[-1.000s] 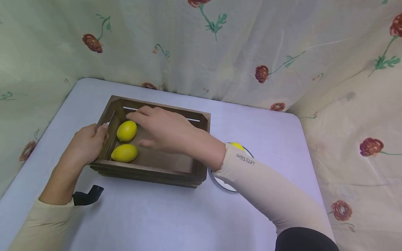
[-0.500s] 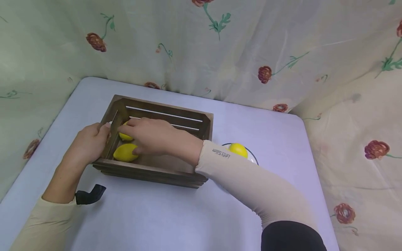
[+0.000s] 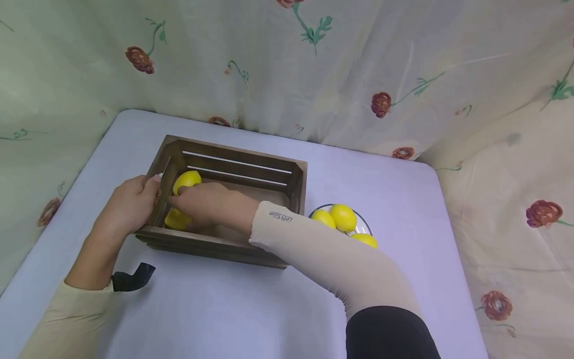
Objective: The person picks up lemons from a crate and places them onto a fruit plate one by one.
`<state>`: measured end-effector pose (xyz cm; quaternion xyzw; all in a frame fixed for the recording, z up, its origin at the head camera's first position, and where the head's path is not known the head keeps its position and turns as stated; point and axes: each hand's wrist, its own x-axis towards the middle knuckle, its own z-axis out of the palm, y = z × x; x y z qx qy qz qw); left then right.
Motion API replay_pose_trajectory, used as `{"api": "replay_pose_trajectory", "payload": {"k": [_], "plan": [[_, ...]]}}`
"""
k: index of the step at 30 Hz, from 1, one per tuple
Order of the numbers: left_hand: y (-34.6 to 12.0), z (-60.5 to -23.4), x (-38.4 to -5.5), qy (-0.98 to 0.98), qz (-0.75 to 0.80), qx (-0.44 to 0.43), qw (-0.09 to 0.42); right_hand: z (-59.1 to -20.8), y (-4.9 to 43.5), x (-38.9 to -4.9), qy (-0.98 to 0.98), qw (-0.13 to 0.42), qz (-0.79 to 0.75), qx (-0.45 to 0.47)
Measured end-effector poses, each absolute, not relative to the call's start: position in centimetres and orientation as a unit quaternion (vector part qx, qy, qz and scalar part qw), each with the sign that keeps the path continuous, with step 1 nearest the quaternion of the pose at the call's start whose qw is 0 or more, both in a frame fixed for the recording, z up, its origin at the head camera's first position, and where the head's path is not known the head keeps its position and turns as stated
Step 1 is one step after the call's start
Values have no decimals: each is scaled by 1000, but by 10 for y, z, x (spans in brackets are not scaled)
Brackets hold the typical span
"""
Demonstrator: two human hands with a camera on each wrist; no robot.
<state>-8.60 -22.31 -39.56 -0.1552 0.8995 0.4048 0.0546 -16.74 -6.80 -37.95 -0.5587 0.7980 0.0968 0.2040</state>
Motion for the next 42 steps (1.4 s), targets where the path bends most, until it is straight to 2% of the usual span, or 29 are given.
{"api": "replay_pose_trajectory", "payload": {"k": [17,26,42], "plan": [[-227,-395,-88,900,404,-153,56,-402,-76,-168,800,223,104,-547],[-226,-392,-89,899,401,-161,69,-405,-69,-171,807,298,98,-500],[-224,-397,-88,902,395,-160,69,-408,-64,-171,806,310,111,-493]]}}
